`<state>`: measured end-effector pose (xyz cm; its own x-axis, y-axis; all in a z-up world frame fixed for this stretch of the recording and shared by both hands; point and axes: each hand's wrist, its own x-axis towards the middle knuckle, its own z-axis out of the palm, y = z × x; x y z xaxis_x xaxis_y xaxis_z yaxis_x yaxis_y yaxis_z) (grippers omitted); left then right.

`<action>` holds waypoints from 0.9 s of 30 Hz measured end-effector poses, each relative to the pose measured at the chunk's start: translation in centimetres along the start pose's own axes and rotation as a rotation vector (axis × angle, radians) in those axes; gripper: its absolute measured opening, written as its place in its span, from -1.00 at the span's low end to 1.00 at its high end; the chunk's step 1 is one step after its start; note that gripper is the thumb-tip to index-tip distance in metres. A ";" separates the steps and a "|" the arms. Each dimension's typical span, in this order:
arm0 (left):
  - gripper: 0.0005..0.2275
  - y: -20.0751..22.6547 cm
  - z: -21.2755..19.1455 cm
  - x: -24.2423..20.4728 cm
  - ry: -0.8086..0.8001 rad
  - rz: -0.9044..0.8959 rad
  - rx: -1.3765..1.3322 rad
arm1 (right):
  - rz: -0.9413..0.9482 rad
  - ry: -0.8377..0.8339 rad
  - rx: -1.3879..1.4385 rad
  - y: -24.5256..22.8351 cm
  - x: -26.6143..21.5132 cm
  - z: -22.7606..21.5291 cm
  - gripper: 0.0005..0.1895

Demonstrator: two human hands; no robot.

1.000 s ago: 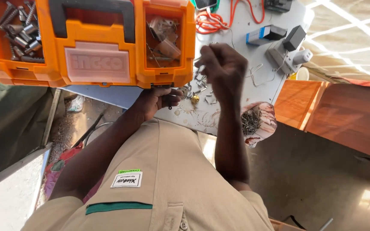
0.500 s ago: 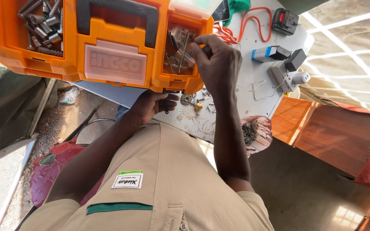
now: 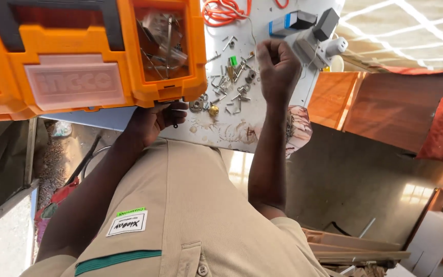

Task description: Organizing various hardware items like screws, nails, and small metal parts into an orange toolbox.

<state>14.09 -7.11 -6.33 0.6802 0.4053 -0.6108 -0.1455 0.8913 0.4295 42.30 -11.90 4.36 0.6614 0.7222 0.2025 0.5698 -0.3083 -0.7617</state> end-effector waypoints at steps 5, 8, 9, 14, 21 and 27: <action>-0.75 -0.2 1.1 0.7 0.001 -0.067 0.019 | 0.416 -0.314 -0.459 12.3 -1.6 3.5 -0.84; -0.75 -0.6 1.4 1.0 -0.021 -0.075 0.047 | 0.480 -0.330 -0.524 14.2 -1.9 6.2 -0.82; -0.75 -0.4 1.5 1.1 -0.026 -0.067 0.060 | 0.491 -0.314 -0.533 13.7 -1.5 6.5 -0.81; -0.75 0.3 2.0 0.5 -0.021 -0.065 0.085 | 0.465 -0.303 -0.535 13.8 0.2 7.1 -0.80; -0.79 0.2 2.2 0.2 0.009 -0.034 0.054 | 0.451 -0.424 -0.529 12.2 -0.2 6.4 -0.81; -0.78 0.4 2.7 -0.3 0.007 -0.031 0.058 | 0.456 -0.441 -0.510 13.4 -0.3 6.7 -0.84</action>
<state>15.82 -7.39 -4.17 0.6786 0.3789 -0.6292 -0.0820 0.8904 0.4478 46.54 -12.12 -10.03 0.6899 0.6018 -0.4022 0.5128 -0.7985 -0.3151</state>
